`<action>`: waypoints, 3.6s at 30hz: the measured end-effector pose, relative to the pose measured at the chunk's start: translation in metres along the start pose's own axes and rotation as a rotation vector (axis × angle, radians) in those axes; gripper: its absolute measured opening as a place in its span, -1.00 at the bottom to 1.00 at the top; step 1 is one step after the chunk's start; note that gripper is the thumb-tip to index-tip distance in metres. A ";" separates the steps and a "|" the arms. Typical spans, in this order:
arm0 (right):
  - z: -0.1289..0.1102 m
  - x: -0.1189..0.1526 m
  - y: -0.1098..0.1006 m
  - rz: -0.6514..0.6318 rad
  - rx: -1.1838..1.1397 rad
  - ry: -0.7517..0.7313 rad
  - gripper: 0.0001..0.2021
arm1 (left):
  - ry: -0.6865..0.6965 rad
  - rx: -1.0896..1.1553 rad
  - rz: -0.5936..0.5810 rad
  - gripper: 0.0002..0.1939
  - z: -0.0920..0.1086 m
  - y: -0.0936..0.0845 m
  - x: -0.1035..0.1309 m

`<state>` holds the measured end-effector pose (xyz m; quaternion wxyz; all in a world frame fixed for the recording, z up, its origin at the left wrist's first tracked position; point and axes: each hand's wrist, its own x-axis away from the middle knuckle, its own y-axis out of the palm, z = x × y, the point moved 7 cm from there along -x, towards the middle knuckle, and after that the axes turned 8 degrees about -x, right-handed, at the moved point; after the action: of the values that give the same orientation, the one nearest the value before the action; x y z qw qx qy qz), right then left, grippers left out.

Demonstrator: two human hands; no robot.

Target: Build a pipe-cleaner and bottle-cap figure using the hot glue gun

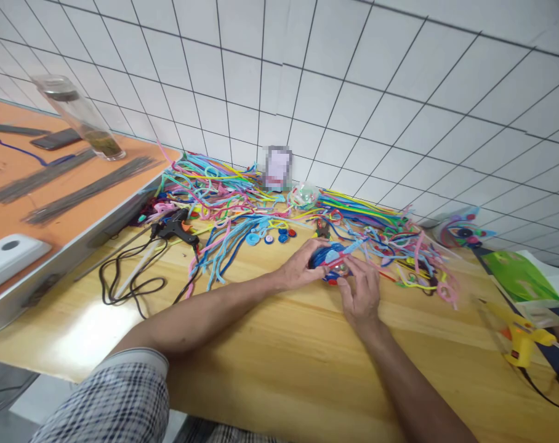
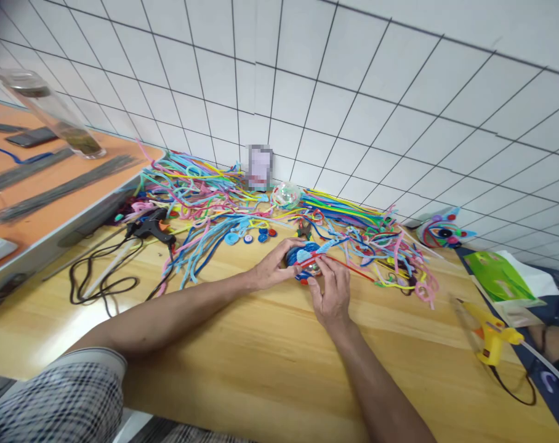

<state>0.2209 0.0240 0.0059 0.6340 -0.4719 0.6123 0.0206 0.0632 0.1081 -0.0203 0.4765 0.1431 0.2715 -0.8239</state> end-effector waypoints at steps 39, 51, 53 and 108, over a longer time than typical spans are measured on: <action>-0.017 -0.002 0.002 -0.090 -0.001 0.014 -0.40 | -0.101 0.003 0.022 -0.41 -0.003 -0.005 0.002; -0.013 0.000 0.007 -0.134 -0.012 0.014 -0.48 | -0.112 0.010 -0.005 -0.41 0.000 -0.004 0.001; -0.013 0.000 0.007 -0.126 -0.025 0.012 -0.48 | -0.119 0.013 -0.008 -0.40 0.000 -0.004 0.001; -0.009 -0.002 0.011 -0.103 -0.048 0.055 -0.52 | -0.052 -0.013 -0.054 -0.38 -0.007 -0.008 0.001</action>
<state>0.2076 0.0255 0.0030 0.6058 -0.5182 0.6036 -0.0102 0.0555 0.1152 -0.0238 0.4618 0.1113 0.2682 -0.8381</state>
